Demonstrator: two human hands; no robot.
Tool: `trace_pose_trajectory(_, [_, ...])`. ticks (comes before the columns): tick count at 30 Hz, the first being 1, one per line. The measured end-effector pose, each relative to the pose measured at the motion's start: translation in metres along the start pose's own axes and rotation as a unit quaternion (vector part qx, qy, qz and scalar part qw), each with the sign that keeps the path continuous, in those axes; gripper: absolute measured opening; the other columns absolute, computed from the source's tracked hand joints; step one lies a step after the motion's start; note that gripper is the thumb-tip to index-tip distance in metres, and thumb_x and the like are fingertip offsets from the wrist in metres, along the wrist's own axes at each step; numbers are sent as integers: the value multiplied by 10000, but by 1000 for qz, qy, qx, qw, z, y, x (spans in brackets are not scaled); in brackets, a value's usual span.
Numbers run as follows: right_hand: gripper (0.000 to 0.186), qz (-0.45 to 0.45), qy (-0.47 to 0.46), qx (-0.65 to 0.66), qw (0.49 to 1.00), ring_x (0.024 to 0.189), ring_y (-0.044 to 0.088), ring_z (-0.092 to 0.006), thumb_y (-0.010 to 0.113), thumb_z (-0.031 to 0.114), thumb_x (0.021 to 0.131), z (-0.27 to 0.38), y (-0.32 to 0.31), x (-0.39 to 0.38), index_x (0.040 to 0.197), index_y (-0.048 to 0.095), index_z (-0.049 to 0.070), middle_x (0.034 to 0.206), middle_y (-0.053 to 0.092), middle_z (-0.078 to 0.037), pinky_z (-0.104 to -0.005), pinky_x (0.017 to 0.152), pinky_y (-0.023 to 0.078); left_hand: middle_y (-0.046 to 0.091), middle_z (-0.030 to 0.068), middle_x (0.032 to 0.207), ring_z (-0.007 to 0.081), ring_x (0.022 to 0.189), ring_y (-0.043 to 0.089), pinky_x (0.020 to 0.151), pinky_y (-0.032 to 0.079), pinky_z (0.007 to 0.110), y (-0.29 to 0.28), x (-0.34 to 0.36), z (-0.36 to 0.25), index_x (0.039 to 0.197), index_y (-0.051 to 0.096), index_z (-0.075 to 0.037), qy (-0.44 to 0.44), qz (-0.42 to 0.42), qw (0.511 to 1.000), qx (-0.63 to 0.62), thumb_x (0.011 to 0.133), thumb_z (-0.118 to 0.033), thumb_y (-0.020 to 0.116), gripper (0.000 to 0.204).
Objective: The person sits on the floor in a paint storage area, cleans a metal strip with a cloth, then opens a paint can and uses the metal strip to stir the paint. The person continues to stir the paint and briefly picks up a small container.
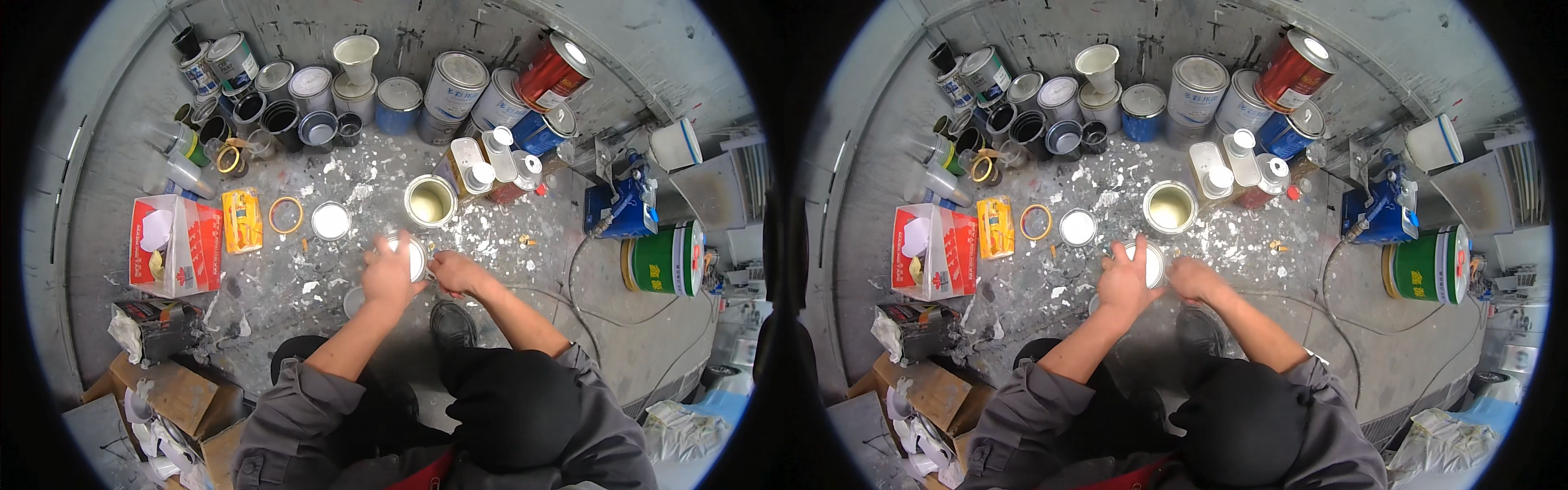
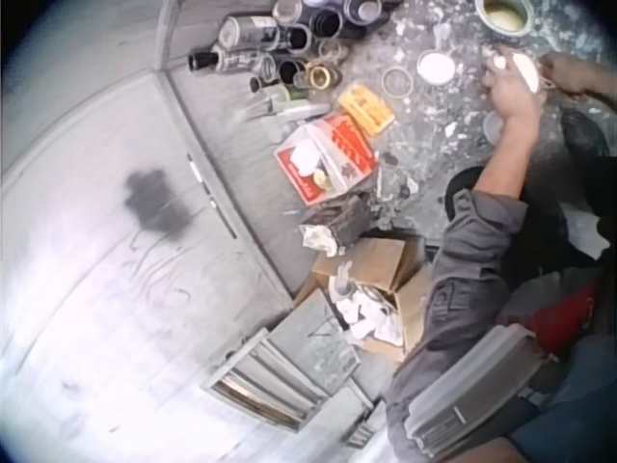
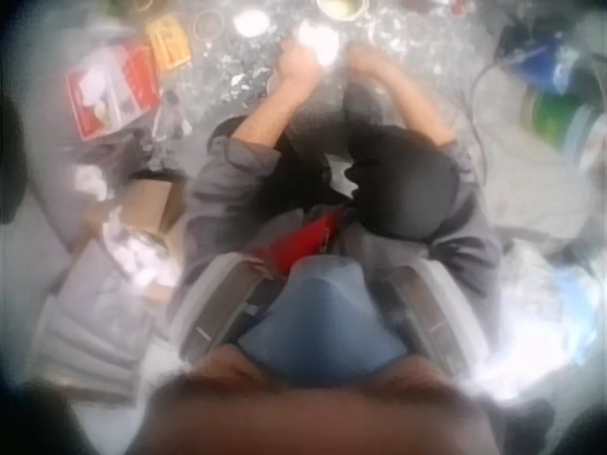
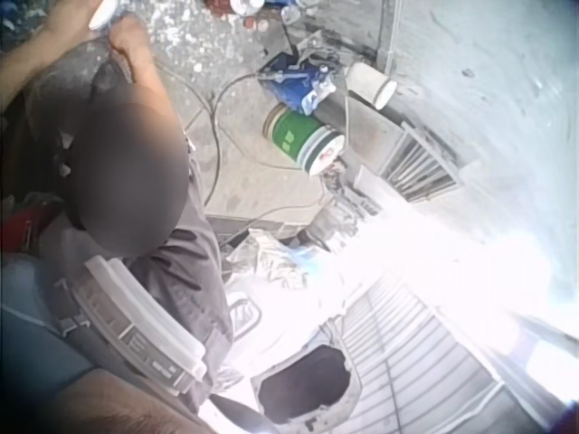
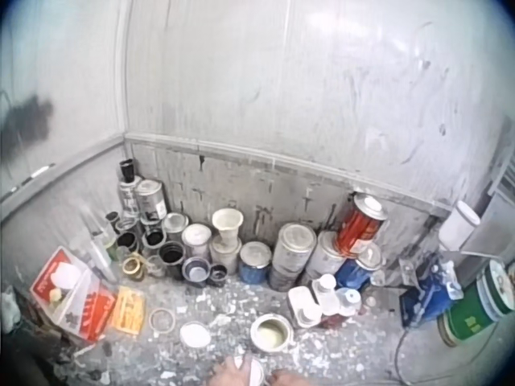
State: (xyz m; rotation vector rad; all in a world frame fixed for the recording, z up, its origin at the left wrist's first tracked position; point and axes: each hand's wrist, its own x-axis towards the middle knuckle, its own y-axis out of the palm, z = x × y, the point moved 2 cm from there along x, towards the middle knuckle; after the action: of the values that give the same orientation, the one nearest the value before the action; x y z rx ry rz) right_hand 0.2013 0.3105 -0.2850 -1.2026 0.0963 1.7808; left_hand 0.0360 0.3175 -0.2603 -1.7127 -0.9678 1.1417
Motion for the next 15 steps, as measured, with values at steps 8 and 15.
trace_pose_trajectory(8, [325, 169, -6, 447, 878, 401, 408, -107, 518, 354, 1099, -36, 16, -2, 981, 609, 64, 627, 534, -19, -277, 376, 321, 406, 294, 1447, 477, 1071, 635, 733, 632, 434, -3, 0, 4, 1573, 362, -172, 2, 24, 999, -44, 635, -572, 924, 1164])
trace_pose_trajectory(15, [328, 127, -27, 350, 928, 419, 422, -97, 520, 338, 1103, -29, 7, -2, 1016, 627, 41, 617, 539, -19, -263, 411, 333, 412, 166, 1540, 498, 1321, 502, 962, 559, 539, -8, -8, 9, 1484, 447, -208, 110, -52, 992, -45, 703, -331, 929, 926])
